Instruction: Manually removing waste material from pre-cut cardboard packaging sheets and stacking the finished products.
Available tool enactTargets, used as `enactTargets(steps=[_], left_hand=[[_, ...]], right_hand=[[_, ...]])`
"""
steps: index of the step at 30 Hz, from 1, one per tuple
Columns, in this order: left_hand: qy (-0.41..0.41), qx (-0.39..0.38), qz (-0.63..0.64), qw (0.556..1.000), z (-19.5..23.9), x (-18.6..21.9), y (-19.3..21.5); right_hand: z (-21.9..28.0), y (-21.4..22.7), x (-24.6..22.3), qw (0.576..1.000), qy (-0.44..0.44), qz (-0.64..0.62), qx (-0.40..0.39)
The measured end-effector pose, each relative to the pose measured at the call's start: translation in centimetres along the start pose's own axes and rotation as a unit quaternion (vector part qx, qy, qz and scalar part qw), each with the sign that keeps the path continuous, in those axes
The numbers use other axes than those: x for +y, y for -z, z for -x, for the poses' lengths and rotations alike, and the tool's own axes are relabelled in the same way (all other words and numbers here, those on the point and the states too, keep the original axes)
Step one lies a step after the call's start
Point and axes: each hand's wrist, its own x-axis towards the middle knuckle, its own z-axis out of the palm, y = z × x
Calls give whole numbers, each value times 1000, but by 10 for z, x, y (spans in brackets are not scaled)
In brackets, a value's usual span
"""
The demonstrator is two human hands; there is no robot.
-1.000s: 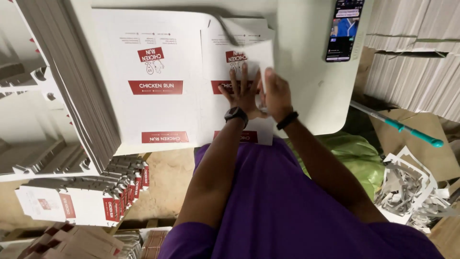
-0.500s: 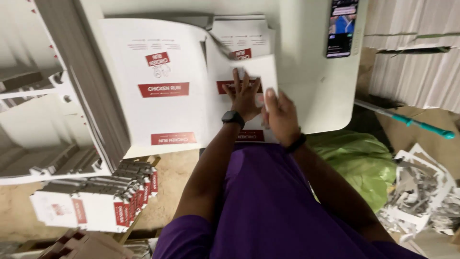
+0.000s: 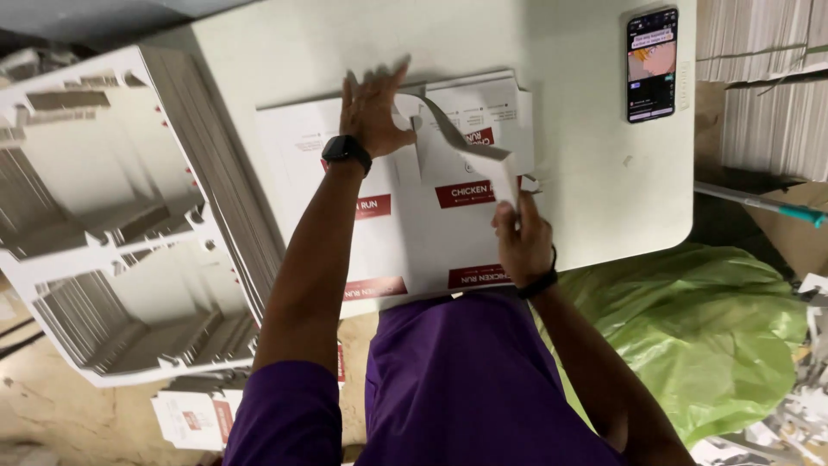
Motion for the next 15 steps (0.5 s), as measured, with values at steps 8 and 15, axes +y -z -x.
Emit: enactTargets(steps=[8,15], left_hand=[[60,-79,-22,995,-28,8,5],[88,-132,-31,987,-50,-25,-62]], right_hand=[[-66,33,30,971,-68,155,170],[-40,-45,68,965,-245,77,-50]])
